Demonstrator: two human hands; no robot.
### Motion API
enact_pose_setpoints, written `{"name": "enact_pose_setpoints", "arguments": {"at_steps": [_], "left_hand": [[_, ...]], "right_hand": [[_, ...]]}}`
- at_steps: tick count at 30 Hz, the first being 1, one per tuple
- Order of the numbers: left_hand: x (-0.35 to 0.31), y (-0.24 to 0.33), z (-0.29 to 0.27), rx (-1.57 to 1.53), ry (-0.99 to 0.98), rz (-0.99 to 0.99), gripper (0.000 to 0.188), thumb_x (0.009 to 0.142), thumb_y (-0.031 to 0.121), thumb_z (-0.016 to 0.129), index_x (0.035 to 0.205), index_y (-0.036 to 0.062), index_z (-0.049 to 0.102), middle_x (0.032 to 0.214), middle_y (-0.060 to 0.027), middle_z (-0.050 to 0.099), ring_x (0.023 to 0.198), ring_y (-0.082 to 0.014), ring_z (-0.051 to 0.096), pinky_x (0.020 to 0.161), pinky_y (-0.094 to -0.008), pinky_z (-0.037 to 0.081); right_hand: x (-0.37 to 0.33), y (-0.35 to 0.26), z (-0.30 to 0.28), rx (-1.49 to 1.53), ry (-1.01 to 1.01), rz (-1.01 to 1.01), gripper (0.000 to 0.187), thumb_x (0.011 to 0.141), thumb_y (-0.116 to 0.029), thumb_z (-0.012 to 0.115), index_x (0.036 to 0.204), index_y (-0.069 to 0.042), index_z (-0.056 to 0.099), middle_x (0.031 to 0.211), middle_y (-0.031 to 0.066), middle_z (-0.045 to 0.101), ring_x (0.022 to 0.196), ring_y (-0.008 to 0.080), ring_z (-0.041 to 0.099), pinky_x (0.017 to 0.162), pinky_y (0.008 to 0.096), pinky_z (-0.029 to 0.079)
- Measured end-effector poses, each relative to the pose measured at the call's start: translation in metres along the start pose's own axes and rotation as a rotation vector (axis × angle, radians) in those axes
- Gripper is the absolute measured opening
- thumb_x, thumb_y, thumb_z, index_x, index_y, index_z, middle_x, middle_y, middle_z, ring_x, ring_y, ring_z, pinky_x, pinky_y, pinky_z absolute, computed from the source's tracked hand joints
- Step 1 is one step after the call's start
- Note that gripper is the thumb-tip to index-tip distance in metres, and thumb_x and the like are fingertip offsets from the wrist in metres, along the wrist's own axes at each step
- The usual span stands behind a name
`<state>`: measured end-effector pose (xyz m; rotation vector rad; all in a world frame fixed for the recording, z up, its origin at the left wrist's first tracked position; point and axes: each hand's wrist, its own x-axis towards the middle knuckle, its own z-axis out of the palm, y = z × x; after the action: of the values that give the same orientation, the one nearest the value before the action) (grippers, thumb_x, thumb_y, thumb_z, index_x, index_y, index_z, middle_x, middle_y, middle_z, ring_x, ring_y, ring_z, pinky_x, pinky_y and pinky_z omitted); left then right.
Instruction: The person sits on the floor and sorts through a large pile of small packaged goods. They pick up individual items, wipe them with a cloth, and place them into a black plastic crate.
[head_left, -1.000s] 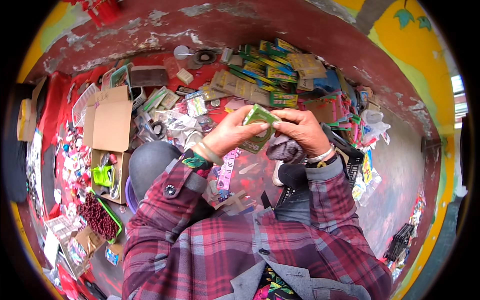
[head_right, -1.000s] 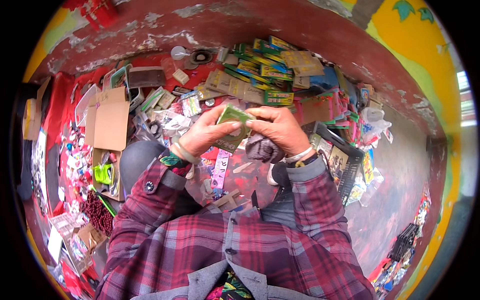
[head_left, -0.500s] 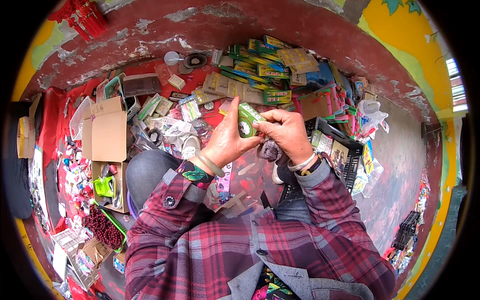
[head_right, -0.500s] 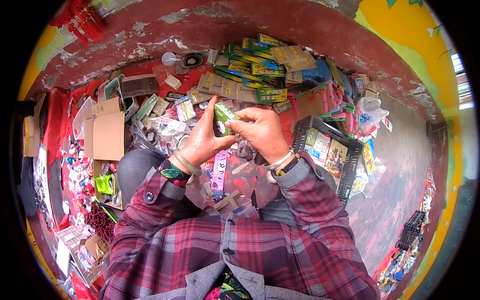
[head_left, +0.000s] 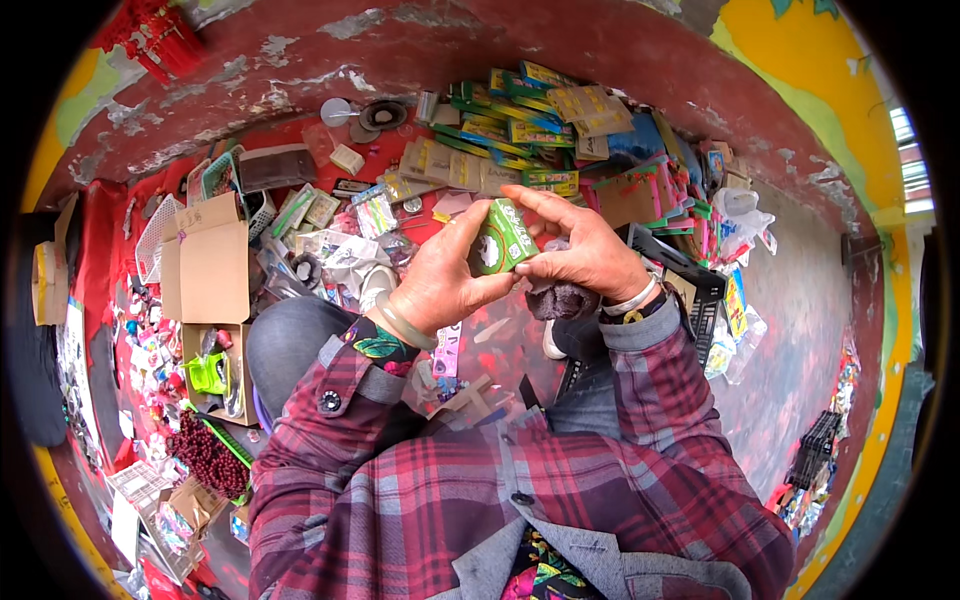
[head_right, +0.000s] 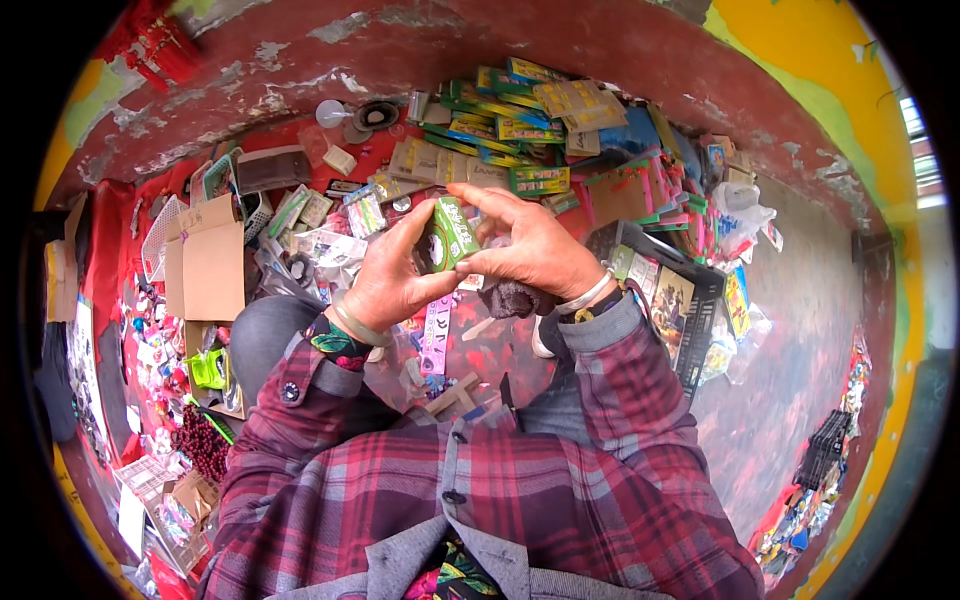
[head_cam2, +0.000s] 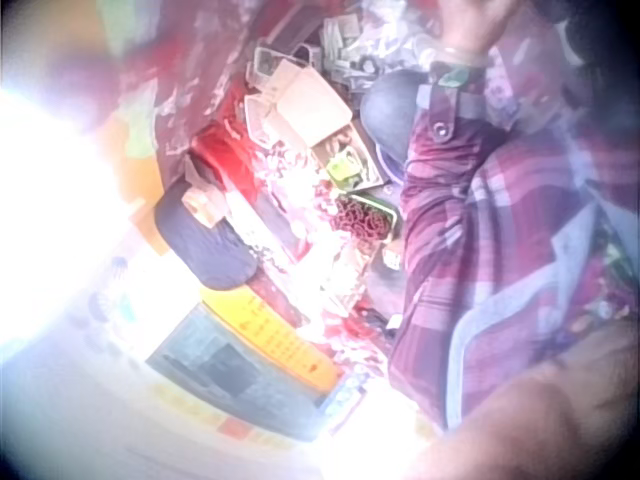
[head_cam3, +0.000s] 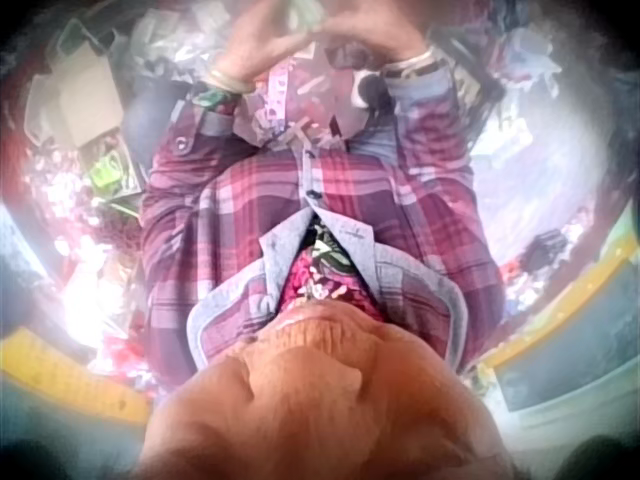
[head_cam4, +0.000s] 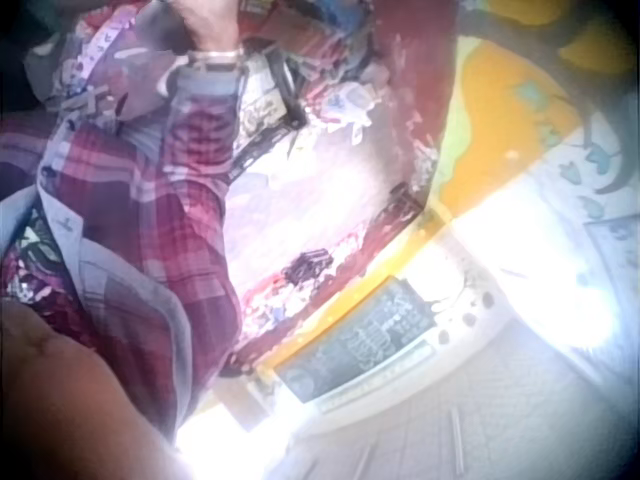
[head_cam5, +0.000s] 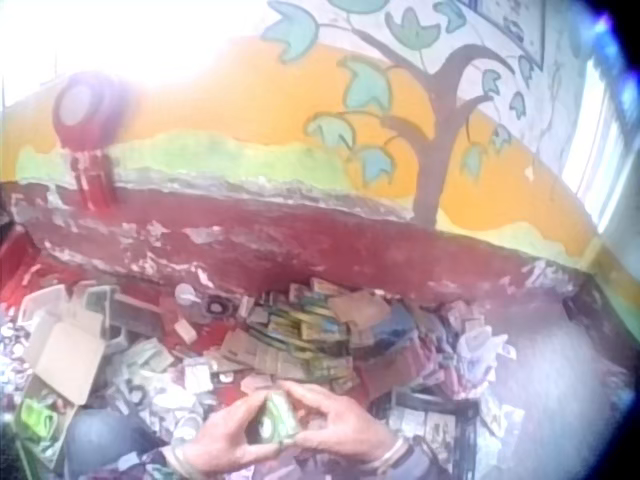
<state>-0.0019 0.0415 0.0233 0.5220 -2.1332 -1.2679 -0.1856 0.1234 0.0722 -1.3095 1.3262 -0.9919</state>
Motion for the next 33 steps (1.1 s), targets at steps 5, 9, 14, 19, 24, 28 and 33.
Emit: {"name": "enact_pose_setpoints", "arguments": {"at_steps": [5,9,14,19,24,28,33], "left_hand": [[-0.002,0.002,-0.001,0.063,-0.038,0.102,0.074,0.066,0.019,0.073,0.128,-0.0016,0.039,0.109,-0.0222,0.056,0.101,-0.0358,0.057,0.084,-0.0389,0.047],[-0.003,0.004,-0.004,0.048,-0.052,0.130,0.075,0.065,0.019,0.074,0.128,-0.0019,0.039,0.111,-0.0218,0.055,0.102,-0.0359,0.056,0.086,-0.0388,0.046],[-0.002,0.009,-0.003,0.112,0.050,0.112,0.071,0.066,0.019,0.075,0.126,-0.0018,0.043,0.114,-0.0197,0.055,0.105,-0.0300,0.057,0.089,-0.0364,0.045],[0.004,0.009,-0.005,0.323,0.228,0.091,0.064,0.061,0.018,0.073,0.117,-0.0015,0.047,0.101,-0.0184,0.055,0.092,-0.0350,0.056,0.080,-0.0388,0.047],[0.003,0.005,-0.001,0.421,0.235,0.055,0.065,0.061,0.019,0.074,0.117,-0.0007,0.048,0.103,-0.0192,0.055,0.093,-0.0352,0.056,0.079,-0.0399,0.048],[0.001,0.004,0.001,0.452,0.215,0.063,0.068,0.059,0.018,0.075,0.119,-0.0003,0.048,0.104,-0.0201,0.055,0.093,-0.0353,0.056,0.079,-0.0402,0.048],[0.000,0.003,0.005,0.487,0.178,0.090,0.071,0.057,0.018,0.077,0.119,0.0000,0.048,0.103,-0.0187,0.055,0.092,-0.0347,0.056,0.077,-0.0400,0.048]], "right_hand": [[-0.001,-0.006,-0.002,-0.198,0.005,-0.219,0.066,0.065,-0.017,0.077,0.123,0.000,0.051,0.117,0.0094,0.051,0.105,0.0197,0.052,0.093,0.0311,0.040],[0.000,-0.010,-0.001,-0.308,0.039,-0.320,0.066,0.061,-0.023,0.078,0.117,0.000,0.054,0.117,0.0128,0.052,0.108,0.0256,0.052,0.095,0.0334,0.039],[0.001,-0.008,-0.002,-0.237,0.049,-0.265,0.064,0.063,-0.022,0.079,0.119,-0.001,0.054,0.113,0.0115,0.054,0.106,0.0234,0.051,0.094,0.0337,0.038],[-0.001,-0.004,0.003,-0.153,0.154,-0.206,0.046,0.069,-0.013,0.075,0.110,-0.001,0.060,0.104,0.0081,0.056,0.095,0.0170,0.054,0.085,0.0287,0.042],[0.003,0.009,0.019,-0.327,0.363,-0.289,0.023,0.073,-0.007,0.070,0.095,-0.003,0.064,0.090,0.0075,0.060,0.078,0.0165,0.059,0.070,0.0262,0.047],[0.004,0.009,0.028,-0.569,0.475,-0.368,0.012,0.073,-0.009,0.066,0.084,-0.005,0.063,0.084,0.0086,0.059,0.076,0.0265,0.059,0.066,0.0334,0.047],[0.003,0.015,0.033,-0.655,0.513,-0.311,0.005,0.075,-0.009,0.063,0.077,-0.006,0.060,0.080,0.0086,0.058,0.077,0.0281,0.058,0.065,0.0371,0.047]]}}
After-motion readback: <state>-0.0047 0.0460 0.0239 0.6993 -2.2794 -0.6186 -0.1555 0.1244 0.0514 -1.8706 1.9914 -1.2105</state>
